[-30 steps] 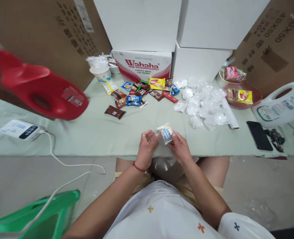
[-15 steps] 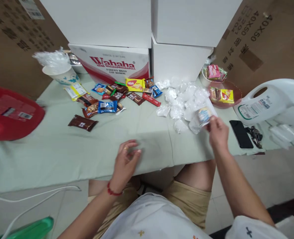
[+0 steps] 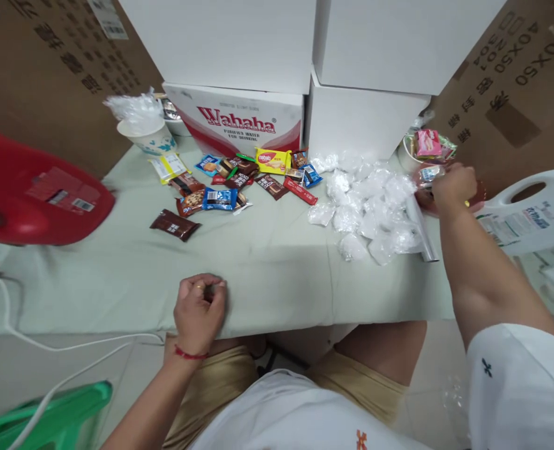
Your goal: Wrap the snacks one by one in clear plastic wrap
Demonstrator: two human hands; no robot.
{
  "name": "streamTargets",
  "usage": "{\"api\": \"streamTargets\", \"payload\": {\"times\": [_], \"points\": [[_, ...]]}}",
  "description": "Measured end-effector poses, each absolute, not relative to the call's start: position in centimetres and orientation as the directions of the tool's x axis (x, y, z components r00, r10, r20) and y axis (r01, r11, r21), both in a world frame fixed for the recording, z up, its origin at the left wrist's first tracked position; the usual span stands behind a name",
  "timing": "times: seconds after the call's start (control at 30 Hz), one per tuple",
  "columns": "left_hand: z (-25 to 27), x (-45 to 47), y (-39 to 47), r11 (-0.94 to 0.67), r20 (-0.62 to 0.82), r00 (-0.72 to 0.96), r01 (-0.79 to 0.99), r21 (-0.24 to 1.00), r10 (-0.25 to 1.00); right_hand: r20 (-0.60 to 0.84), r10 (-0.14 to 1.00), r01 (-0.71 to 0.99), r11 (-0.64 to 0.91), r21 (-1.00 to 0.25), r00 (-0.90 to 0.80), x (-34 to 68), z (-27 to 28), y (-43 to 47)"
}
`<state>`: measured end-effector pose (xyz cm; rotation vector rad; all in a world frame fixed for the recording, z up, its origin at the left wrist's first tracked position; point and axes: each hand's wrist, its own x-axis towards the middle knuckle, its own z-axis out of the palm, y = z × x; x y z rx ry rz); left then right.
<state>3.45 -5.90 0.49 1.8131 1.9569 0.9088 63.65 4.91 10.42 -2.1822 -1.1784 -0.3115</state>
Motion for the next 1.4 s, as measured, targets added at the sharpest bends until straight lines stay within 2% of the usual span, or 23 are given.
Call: {"api": "streamTargets", "payload": {"times": [0.1,0.2,0.27,0.3,0.37,0.43,0.47,0.53,0.6,0.67,0.73,0.8,0.87,0.93,1.0,1.03,1.1,1.17,1.23,1.3,1.33,1.4], "points": [[0.0,3.5,-5.9,-0.042,0.236,-0.13,0.793,0.607,0.963,0.56,0.581,0.807,-0.4,-0.435,0.59,60.1,10.2,4.0],[-0.3,3.5,-6.2,-0.101,0.267,-0.08,0.794,0.6,0.96,0.511,0.793,0.915,-0.138,-0.378,0.331,54.2,9.0,2.1],[-0.5,3.6,-6.4,-0.137,0.287,-0.049,0.794,0.592,0.957,0.352,0.927,0.951,-0.015,-0.31,0.13,50.4,7.9,0.9],[-0.6,3.7,-6.5,-0.151,0.294,-0.036,0.795,0.588,0.955,0.25,0.966,0.967,-0.005,-0.256,0.071,48.9,7.5,0.6],[-0.7,3.8,-6.6,-0.175,0.305,-0.013,0.795,0.581,0.952,0.055,0.996,0.991,-0.069,-0.115,0.076,46.9,6.9,0.4],[-0.7,3.8,-6.6,-0.203,0.316,0.01,0.785,0.585,0.949,0.0,0.988,0.987,-0.157,-0.024,0.157,46.1,6.9,0.6],[-0.7,3.7,-6.6,-0.215,0.324,0.014,0.773,0.596,0.946,0.045,0.978,0.979,-0.203,-0.034,0.204,46.0,7.2,0.7],[-0.6,3.7,-6.7,-0.219,0.33,-0.009,0.73,0.648,0.944,0.229,0.929,0.949,-0.25,-0.192,0.291,45.5,8.1,0.3],[-0.2,4.0,-6.9,-0.196,0.312,-0.067,0.65,0.734,0.948,0.353,0.849,0.851,-0.19,-0.49,0.393,44.3,9.0,-0.8],[0.5,4.9,-7.5,-0.153,0.24,-0.1,0.526,0.836,0.966,0.301,0.828,0.608,-0.059,-0.792,0.472,42.2,9.3,-2.7],[1.5,6.4,-8.1,-0.075,0.092,-0.031,0.359,0.93,0.995,0.16,0.856,0.283,0.016,-0.959,0.491,39.4,8.6,-4.9],[2.6,8.4,-8.5,0.08,-0.105,0.155,0.163,0.983,0.982,0.053,0.873,0.057,0.029,-0.998,0.485,36.3,7.1,-7.1],[3.6,10.6,-8.6,0.294,-0.264,0.359,-0.031,0.955,0.895,0.017,0.883,0.0,0.02,-1.0,0.469,33.5,5.4,-9.2],[4.3,12.5,-8.3,0.52,-0.381,0.479,-0.197,0.831,0.79,0.065,0.913,0.099,0.027,-0.995,0.402,31.1,3.8,-11.0],[4.7,14.0,-7.9,0.659,-0.449,0.55,-0.272,0.702,0.705,0.17,0.951,0.274,0.096,-0.957,0.26,29.3,2.9,-12.6],[4.7,14.5,-7.7,0.681,-0.463,0.559,-0.278,0.678,0.688,0.214,0.962,0.344,0.145,-0.927,0.171,28.8,2.6,-13.2],[4.3,15.0,-7.6,0.646,-0.454,0.527,-0.263,0.716,0.718,0.248,0.968,0.425,0.212,-0.88,0.031,29.0,2.5,-14.3],[3.7,14.6,-7.5,0.548,-0.41,0.453,-0.232,0.803,0.792,0.224,0.972,0.491,0.16,-0.856,0.074,31.5,2.6,-15.2],[2.8,13.5,-7.2,0.44,-0.354,0.369,-0.182,0.879,0.86,0.219,0.915,0.603,-0.032,-0.797,0.338,36.5,2.9,-16.2],[2.0,11.8,-6.6,0.313,-0.283,0.27,-0.075,0.947,0.921,0.301,0.713,0.683,-0.332,-0.65,0.633,43.2,3.1,-17.5],[1.6,10.8,-6.3,0.232,-0.228,0.212,0.008,0.973,0.95,0.339,0.61,0.679,-0.494,-0.543,0.716,46.8,3.0,-18.2],[1.0,9.2,-5.9,0.077,-0.102,0.109,0.211,0.974,0.989,0.361,0.447,0.562,-0.754,-0.339,0.818,53.5,2.8,-19.6]]}}
